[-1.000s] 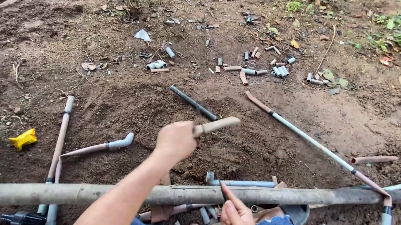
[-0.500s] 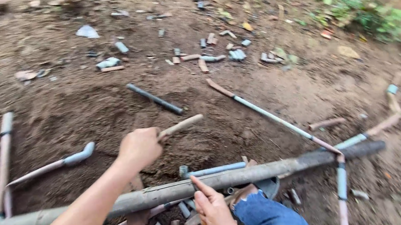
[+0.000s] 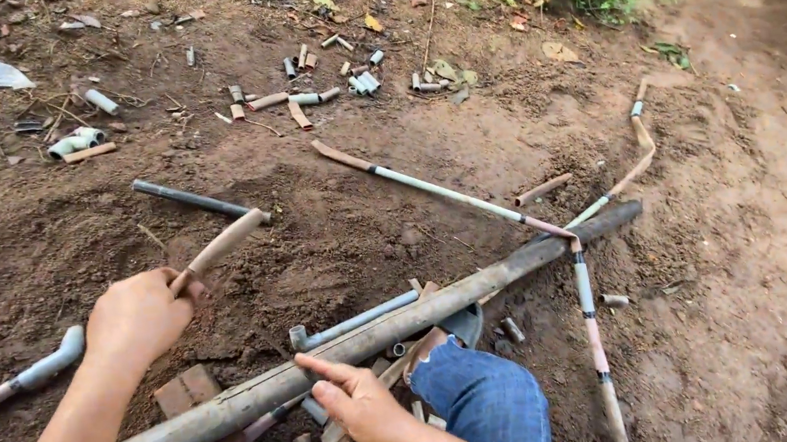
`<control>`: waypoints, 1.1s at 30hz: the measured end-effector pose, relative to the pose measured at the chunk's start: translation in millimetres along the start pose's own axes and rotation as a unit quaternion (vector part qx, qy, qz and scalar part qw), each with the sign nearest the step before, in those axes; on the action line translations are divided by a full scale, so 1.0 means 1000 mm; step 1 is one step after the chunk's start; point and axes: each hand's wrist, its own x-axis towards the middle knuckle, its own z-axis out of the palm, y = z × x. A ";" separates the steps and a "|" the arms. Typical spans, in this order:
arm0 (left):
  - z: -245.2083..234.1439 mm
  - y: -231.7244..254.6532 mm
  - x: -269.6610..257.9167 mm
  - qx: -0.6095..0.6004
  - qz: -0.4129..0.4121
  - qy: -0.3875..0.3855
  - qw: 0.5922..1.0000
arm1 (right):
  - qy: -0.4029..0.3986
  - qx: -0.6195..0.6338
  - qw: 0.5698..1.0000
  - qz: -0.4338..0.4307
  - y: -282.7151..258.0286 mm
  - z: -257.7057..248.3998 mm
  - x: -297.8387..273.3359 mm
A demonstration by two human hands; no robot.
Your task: A person uses a handheld hacksaw blade to cut through a plastic pipe while sitting on the ground.
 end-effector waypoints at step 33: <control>0.026 -0.001 -0.002 -0.082 0.183 0.320 0.926 | 0.005 -0.187 0.977 -0.105 0.012 -0.055 0.005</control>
